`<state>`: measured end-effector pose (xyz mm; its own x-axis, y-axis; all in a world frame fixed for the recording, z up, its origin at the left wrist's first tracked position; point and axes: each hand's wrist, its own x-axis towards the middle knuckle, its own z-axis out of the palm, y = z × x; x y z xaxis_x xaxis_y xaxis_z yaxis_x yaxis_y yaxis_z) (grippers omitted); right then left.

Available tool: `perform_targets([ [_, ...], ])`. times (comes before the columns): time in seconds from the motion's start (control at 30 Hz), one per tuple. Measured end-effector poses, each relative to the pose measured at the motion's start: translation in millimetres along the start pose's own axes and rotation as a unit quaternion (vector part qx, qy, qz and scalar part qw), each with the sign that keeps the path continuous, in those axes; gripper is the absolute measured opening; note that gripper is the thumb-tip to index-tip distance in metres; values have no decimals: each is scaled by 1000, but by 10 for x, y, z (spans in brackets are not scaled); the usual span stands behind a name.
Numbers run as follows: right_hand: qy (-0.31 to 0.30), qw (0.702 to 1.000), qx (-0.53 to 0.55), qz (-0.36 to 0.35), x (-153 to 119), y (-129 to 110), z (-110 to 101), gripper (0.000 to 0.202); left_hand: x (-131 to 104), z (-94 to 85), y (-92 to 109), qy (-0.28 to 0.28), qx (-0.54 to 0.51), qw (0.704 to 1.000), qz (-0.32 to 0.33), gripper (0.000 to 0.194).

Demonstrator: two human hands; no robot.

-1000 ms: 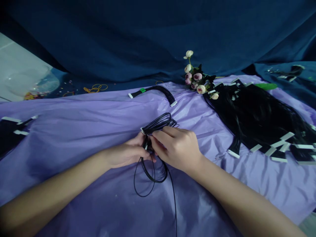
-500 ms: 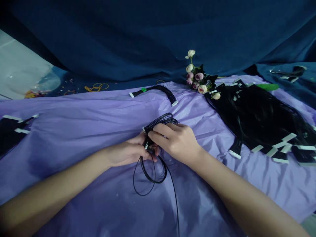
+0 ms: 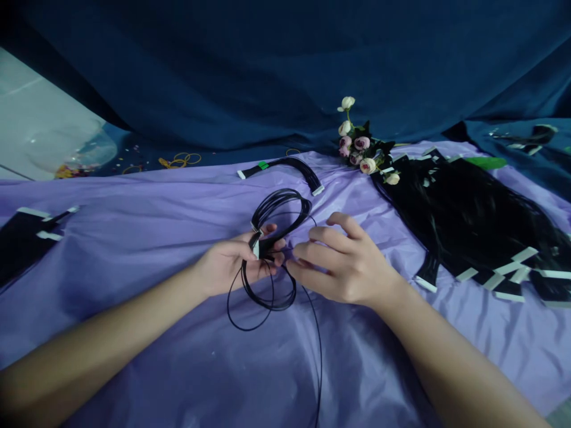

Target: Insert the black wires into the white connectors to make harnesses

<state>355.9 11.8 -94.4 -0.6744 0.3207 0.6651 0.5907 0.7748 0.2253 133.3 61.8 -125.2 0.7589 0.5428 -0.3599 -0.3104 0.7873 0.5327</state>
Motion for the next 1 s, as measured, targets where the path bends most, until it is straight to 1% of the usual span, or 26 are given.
perform_targets([
  [0.13, -68, 997, 41, -24, 10, 6, 3, 15, 3, 22, 42, 2, -40, 999, 29, 51],
  [0.2, -76, 994, 81, -18, 5, 7, 25, 13, 5, 28, 48, 0, -42, 999, 30, 50],
  [0.3, -60, 986, 148, 37, -43, 31, 64, 15, 10, 26, 43, -6, -44, 999, 28, 51],
  [0.37, -48, 977, 193, 73, -88, 60, 85, 18, 13, 21, 36, 3, -45, 999, 27, 52],
  [0.43, -37, 965, 237, 106, -118, 87, 93, 21, 13, 16, 31, 12, -42, 999, 26, 54],
  [0.5, -26, 945, 288, 153, -118, 105, 86, 23, 13, 11, 27, 6, -36, 999, 23, 55],
  [0.57, -5, 919, 332, 213, -96, 111, 75, 21, 12, 5, 23, -10, -26, 999, 20, 55],
  [0.6, 16, 905, 347, 247, -84, 113, 73, 19, 11, 1, 20, -16, -20, 999, 18, 55],
  [0.67, 82, 868, 376, 314, -70, 118, 84, 15, 12, -9, 11, -23, -11, 1000, 17, 56],
  [0.7, 129, 840, 399, 344, -71, 126, 97, 12, 13, -15, 6, -26, -5, 1000, 16, 56],
  [0.73, 175, 803, 430, 373, -79, 138, 113, 9, 15, -21, 0, -28, 1, 1000, 14, 57],
  [0.8, 251, 719, 498, 415, -107, 174, 140, 4, 21, -32, -13, -33, 11, 999, 10, 57],
  [0.83, 274, 683, 527, 425, -124, 195, 145, 4, 23, -35, -20, -33, 15, 999, 9, 58],
  [0.87, 284, 658, 548, 432, -139, 215, 143, 4, 25, -35, -27, -32, 20, 999, 8, 58],
  [0.9, 282, 647, 560, 434, -150, 231, 132, 6, 25, -31, -33, -30, 26, 999, 7, 58],
  [0.93, 270, 647, 567, 433, -157, 238, 113, 10, 23, -24, -39, -28, 34, 999, 7, 57],
  [1.0, 228, 661, 574, 426, -149, 221, 64, 19, 13, 6, -49, -22, 54, 998, 10, 55],
])
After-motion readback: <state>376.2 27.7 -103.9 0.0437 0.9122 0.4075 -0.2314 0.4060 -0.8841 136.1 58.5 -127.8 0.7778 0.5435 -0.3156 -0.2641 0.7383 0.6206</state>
